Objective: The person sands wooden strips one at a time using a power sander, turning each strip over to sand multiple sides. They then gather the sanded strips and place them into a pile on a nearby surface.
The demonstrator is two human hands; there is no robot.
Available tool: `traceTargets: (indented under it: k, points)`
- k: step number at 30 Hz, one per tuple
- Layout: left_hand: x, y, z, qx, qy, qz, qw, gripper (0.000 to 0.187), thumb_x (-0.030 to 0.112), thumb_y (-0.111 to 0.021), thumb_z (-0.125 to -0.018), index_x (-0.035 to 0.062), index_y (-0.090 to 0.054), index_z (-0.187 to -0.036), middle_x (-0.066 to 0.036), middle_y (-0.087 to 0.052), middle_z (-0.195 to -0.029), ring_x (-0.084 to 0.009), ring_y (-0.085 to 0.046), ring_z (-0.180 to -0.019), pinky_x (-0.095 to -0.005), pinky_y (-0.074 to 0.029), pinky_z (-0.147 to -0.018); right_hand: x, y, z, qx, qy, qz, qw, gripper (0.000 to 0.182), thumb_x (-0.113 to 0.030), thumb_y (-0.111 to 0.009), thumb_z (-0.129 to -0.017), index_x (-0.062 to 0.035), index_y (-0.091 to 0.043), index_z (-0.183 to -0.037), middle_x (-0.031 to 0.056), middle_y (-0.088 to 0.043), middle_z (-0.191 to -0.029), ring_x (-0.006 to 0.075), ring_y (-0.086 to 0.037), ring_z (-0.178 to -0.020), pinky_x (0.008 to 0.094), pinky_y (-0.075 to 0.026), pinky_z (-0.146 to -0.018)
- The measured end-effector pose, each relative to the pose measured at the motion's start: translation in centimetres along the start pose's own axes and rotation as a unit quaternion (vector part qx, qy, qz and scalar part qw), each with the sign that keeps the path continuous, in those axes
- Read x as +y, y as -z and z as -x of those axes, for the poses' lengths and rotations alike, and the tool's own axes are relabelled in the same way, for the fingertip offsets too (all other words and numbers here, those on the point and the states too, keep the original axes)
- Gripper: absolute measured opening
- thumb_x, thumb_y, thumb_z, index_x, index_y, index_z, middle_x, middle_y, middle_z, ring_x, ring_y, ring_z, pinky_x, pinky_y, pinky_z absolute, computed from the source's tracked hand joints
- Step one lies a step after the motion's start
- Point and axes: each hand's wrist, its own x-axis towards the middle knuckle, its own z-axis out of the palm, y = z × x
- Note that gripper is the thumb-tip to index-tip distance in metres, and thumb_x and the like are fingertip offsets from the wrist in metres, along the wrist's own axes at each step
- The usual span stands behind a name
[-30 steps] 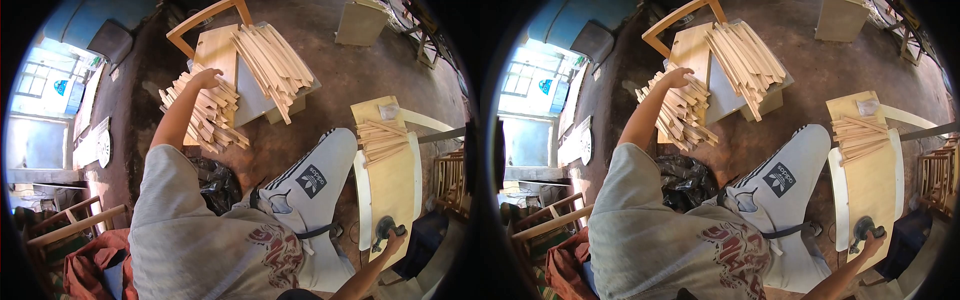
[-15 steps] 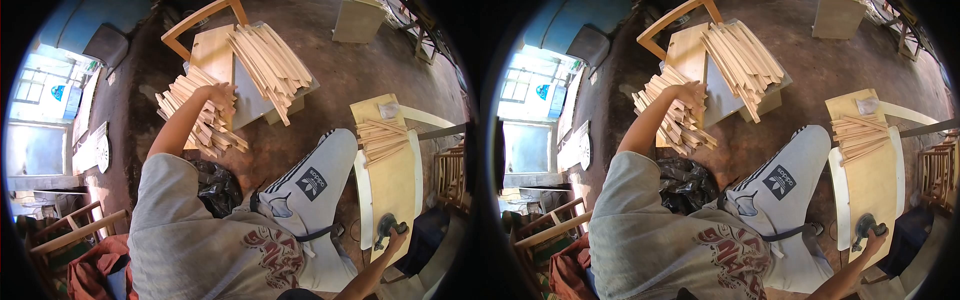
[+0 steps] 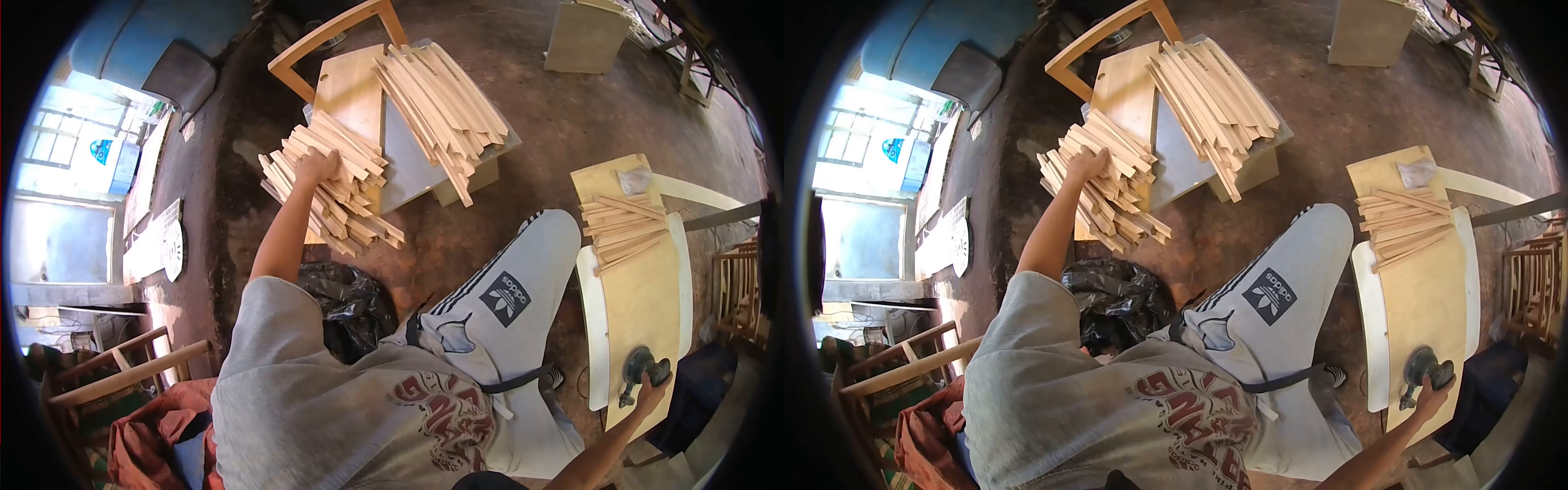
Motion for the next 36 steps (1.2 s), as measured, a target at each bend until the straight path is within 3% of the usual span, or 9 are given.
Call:
traceTargets:
  k: [3, 7, 16, 17, 20, 25, 28, 32, 36]
  points:
    - [1.0, -0.8, -0.7, 0.013, 0.025, 0.052, 0.998, 0.110, 0.071, -0.063, -0.085, -0.0085, -0.034, -0.156, -0.041, -0.048, -0.148, -0.0500, -0.047, -0.142, -0.0485, -0.035, -0.121, -0.9, -0.3, 0.2, 0.014, -0.025, 0.020, 0.999, 0.095, -0.033, -0.079, -0.075, -0.0161, -0.040, -0.160, 0.0332, -0.064, -0.128, 0.0505, -0.064, -0.116, 0.0543, -0.052, -0.098]
    - [3.8, 0.9, 0.5, -0.026, 0.069, 0.098, 0.992, 0.121, 0.068, -0.072, -0.078, -0.0058, -0.023, -0.161, -0.039, -0.049, -0.149, -0.0486, -0.047, -0.143, -0.0476, -0.034, -0.121, -0.5, -0.7, -0.2, 0.012, -0.029, 0.019, 0.999, 0.094, -0.036, -0.078, -0.076, -0.0204, -0.039, -0.161, 0.0318, -0.063, -0.129, 0.0508, -0.064, -0.117, 0.0567, -0.050, -0.099]
    - [7.7, 1.9, -0.4, -0.012, 0.124, 0.094, 0.988, 0.127, 0.065, -0.085, -0.067, -0.0015, -0.027, -0.159, -0.030, -0.065, -0.132, -0.0389, -0.066, -0.122, -0.0429, -0.053, -0.103, -1.3, -0.5, 0.0, 0.017, -0.060, 0.066, 0.996, 0.095, -0.042, -0.075, -0.076, -0.0258, -0.036, -0.162, 0.0304, -0.062, -0.130, 0.0502, -0.063, -0.118, 0.0592, -0.051, -0.097]
    - [7.4, 2.1, -1.1, -0.068, 0.154, 0.174, 0.970, 0.131, 0.059, -0.089, -0.063, 0.0114, -0.021, -0.165, -0.031, -0.049, -0.149, -0.0430, -0.054, -0.137, -0.0442, -0.049, -0.111, -0.9, -0.7, -0.1, 0.018, -0.058, 0.064, 0.996, 0.095, -0.042, -0.075, -0.076, -0.0259, -0.036, -0.162, 0.0304, -0.062, -0.130, 0.0503, -0.063, -0.118, 0.0592, -0.051, -0.097]
    - [6.8, 2.8, -1.6, -0.108, 0.140, 0.205, 0.963, 0.132, 0.054, -0.091, -0.063, 0.0111, -0.020, -0.165, -0.032, -0.044, -0.152, -0.0446, -0.053, -0.137, -0.0450, -0.048, -0.112, -0.6, -1.0, 0.0, 0.026, -0.058, 0.072, 0.995, 0.096, -0.042, -0.076, -0.076, -0.0260, -0.036, -0.162, 0.0305, -0.062, -0.129, 0.0506, -0.063, -0.117, 0.0593, -0.051, -0.097]
    - [7.4, 1.7, 0.0, 0.042, 0.110, 0.188, 0.975, 0.136, 0.045, -0.094, -0.060, 0.0096, -0.017, -0.166, -0.032, -0.037, -0.155, -0.0469, -0.052, -0.137, -0.0489, -0.048, -0.112, -0.8, -0.9, -0.7, 0.025, -0.056, 0.059, 0.996, 0.094, -0.040, -0.075, -0.077, -0.0219, -0.038, -0.161, 0.0314, -0.063, -0.129, 0.0505, -0.064, -0.117, 0.0582, -0.051, -0.097]
    - [7.1, 0.3, -1.5, -0.021, 0.120, 0.325, 0.938, 0.136, 0.045, -0.094, -0.059, 0.0086, -0.018, -0.166, -0.031, -0.036, -0.156, -0.0492, -0.053, -0.134, -0.0515, -0.049, -0.110, -1.0, -0.9, -1.2, 0.014, -0.050, 0.041, 0.998, 0.093, -0.038, -0.076, -0.076, -0.0183, -0.040, -0.160, 0.0304, -0.065, -0.130, 0.0489, -0.064, -0.118, 0.0569, -0.051, -0.098]
    - [9.2, 1.1, -0.9, -0.034, 0.158, 0.309, 0.937, 0.144, 0.046, -0.094, -0.059, 0.0108, -0.006, -0.167, -0.033, -0.029, -0.160, -0.0517, -0.050, -0.136, -0.0534, -0.052, -0.108, -1.3, -0.6, -1.2, 0.020, -0.070, 0.052, 0.996, 0.092, -0.035, -0.076, -0.076, -0.0155, -0.042, -0.158, 0.0273, -0.068, -0.131, 0.0463, -0.065, -0.120, 0.0557, -0.051, -0.099]
    - [10.5, 2.1, 0.4, -0.068, 0.182, 0.317, 0.928, 0.149, 0.046, -0.094, -0.060, 0.0234, 0.006, -0.169, -0.034, -0.019, -0.164, -0.0520, -0.048, -0.139, -0.0621, -0.054, -0.101, -1.9, -0.9, -1.0, 0.019, -0.083, 0.079, 0.993, 0.094, -0.041, -0.074, -0.076, -0.0225, -0.038, -0.161, 0.0275, -0.064, -0.130, 0.0496, -0.063, -0.119, 0.0589, -0.050, -0.098]
